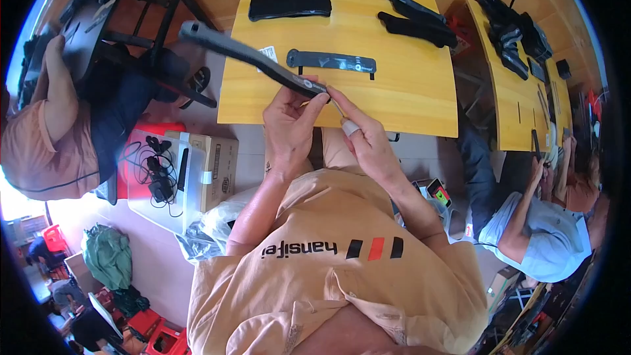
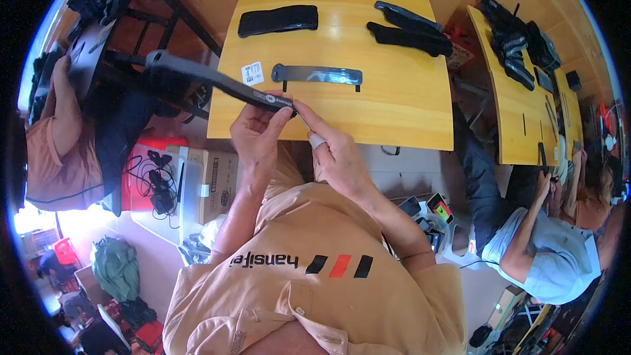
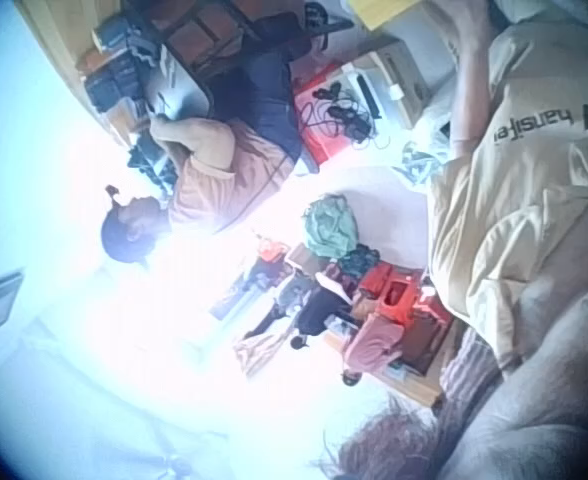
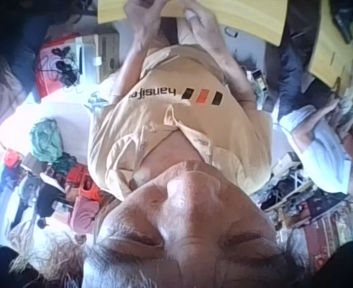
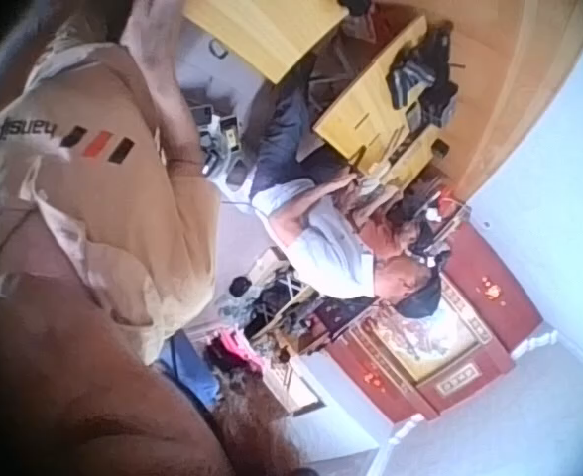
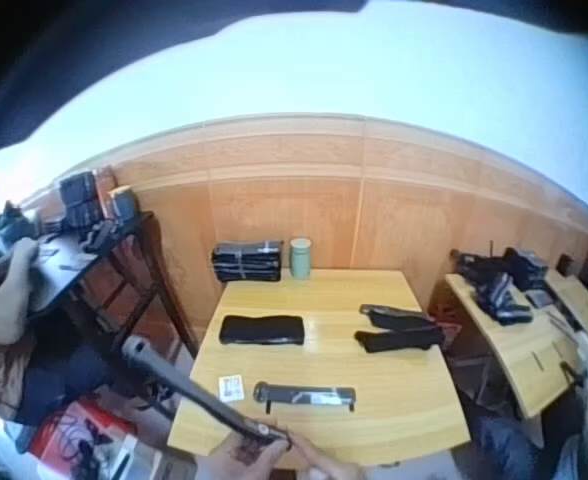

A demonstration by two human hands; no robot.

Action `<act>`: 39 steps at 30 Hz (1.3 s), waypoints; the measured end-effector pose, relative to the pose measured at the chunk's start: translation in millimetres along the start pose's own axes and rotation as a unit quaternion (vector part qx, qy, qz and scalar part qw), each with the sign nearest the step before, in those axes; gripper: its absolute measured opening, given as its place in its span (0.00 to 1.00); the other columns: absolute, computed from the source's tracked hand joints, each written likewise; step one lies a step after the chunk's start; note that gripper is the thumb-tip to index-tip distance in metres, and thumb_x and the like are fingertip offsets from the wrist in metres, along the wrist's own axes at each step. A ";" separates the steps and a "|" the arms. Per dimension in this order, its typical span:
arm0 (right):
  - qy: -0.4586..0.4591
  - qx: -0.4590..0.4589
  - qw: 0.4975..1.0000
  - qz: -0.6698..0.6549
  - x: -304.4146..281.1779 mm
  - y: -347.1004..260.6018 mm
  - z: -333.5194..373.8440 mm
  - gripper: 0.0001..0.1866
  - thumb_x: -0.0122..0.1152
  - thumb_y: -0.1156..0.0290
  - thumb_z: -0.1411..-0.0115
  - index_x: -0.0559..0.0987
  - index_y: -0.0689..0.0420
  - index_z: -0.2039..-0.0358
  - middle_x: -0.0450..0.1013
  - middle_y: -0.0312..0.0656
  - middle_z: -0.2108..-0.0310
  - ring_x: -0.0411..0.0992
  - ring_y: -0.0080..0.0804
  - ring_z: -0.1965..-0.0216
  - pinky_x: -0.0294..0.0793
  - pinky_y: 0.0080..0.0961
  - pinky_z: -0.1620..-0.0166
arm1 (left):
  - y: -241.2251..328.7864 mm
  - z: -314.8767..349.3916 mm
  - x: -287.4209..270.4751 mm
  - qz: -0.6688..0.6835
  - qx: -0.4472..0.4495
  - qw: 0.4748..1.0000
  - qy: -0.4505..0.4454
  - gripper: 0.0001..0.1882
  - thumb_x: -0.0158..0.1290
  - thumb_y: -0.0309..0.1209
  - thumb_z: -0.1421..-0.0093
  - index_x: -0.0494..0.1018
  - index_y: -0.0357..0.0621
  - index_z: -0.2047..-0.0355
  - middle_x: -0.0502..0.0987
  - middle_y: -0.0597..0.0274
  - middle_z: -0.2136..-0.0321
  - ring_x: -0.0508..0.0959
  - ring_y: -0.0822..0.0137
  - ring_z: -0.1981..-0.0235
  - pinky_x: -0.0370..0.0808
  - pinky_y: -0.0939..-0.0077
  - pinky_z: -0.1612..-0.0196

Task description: Disassembling a plastic component or housing using a screwdriver.

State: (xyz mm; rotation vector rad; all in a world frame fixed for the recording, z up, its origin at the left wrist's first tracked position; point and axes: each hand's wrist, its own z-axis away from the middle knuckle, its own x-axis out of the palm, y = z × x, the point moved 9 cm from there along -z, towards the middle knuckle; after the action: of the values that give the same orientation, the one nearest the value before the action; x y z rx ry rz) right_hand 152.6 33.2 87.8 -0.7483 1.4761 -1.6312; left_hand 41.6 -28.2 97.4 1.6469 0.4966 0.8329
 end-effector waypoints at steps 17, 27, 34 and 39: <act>-0.065 0.093 0.934 -0.340 22.4 4.9 0.2 0.26 0.36 0.73 0.41 0.55 0.45 0.40 0.55 0.29 0.87 0.49 0.11 0.89 0.46 0.09 0.88 | 16.9 6.1 0.4 -0.099 0.127 0.987 0.022 0.11 0.53 0.15 0.50 0.71 0.33 0.65 0.75 0.61 0.66 0.73 0.76 0.65 0.71 0.87 0.62; -0.046 0.054 0.932 -0.356 28.2 17.8 -12.9 0.26 0.37 0.79 0.44 0.60 0.51 0.42 0.65 0.35 0.81 0.59 0.18 0.88 0.59 0.12 0.86 | 32.8 3.1 1.0 -0.164 0.193 0.967 0.023 0.10 0.52 0.16 0.50 0.71 0.32 0.65 0.75 0.60 0.66 0.74 0.75 0.66 0.72 0.84 0.62; 0.062 -0.196 0.966 0.155 -12.3 -35.3 -12.0 0.25 0.43 0.86 0.49 0.69 0.54 0.50 0.70 0.54 0.61 0.72 0.44 0.62 0.70 0.26 0.60 | 8.1 -12.7 -8.0 0.003 -0.008 1.000 -0.021 0.10 0.50 0.22 0.45 0.69 0.33 0.61 0.75 0.59 0.67 0.75 0.72 0.65 0.73 0.80 0.59; -0.011 -0.179 0.978 0.103 -18.8 -39.0 -14.8 0.24 0.42 0.84 0.48 0.69 0.56 0.49 0.72 0.39 0.71 0.61 0.22 0.78 0.63 0.15 0.72 | -10.6 -15.0 -6.7 0.088 -0.081 0.991 -0.059 0.11 0.50 0.25 0.44 0.69 0.34 0.61 0.74 0.59 0.68 0.76 0.70 0.66 0.75 0.80 0.61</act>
State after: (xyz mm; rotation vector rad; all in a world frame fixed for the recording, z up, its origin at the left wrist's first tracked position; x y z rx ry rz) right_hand 143.1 57.1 125.7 -0.7740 1.7926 -1.2125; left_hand 27.2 -20.4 86.7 1.5941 0.1971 0.8754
